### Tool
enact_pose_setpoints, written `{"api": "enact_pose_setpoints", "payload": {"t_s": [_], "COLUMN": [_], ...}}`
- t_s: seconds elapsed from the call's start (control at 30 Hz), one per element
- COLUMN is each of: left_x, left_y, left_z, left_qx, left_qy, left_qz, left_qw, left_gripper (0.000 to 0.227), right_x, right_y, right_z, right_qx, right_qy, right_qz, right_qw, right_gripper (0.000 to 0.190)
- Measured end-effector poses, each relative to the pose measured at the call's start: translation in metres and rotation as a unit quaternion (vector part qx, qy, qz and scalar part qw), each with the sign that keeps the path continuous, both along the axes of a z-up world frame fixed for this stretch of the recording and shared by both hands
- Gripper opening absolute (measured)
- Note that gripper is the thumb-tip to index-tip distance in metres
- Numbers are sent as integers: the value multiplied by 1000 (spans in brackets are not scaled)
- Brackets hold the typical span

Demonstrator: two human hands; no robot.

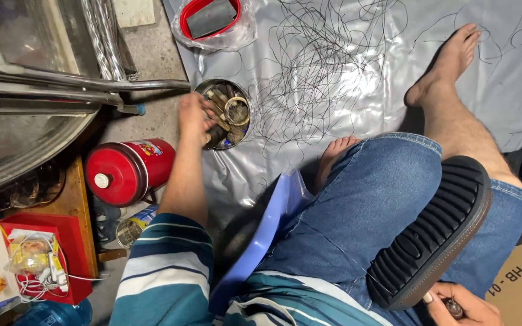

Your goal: Hand-stitching the sole of a sandal using a needle and thread at a shoe repair station.

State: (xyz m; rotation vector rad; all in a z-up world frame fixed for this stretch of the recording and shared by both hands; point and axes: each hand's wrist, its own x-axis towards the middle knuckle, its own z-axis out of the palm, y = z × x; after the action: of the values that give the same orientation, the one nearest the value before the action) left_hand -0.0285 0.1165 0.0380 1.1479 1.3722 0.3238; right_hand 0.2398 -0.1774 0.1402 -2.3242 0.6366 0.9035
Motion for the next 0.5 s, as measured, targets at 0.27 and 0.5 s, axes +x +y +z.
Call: {"api": "enact_pose_setpoints", "payload": {"t_s": [0.27,0.5], "left_x": [11,-39], "left_y": [-114,-156], "left_z": [4,-33], "left_qx": [-98,-140], "left_qy": [172,362], "left_qz": [-189,-91], "left_qw": [962,917], "left_gripper": [16,96], "right_x": [-10,-4], "right_y": [12,5], "right_z": [34,16], "right_qx": [-114,-238], "right_qy": [50,86], "right_qz": [111,235], "right_qw": [986,938], "right_gripper": [103,106]}}
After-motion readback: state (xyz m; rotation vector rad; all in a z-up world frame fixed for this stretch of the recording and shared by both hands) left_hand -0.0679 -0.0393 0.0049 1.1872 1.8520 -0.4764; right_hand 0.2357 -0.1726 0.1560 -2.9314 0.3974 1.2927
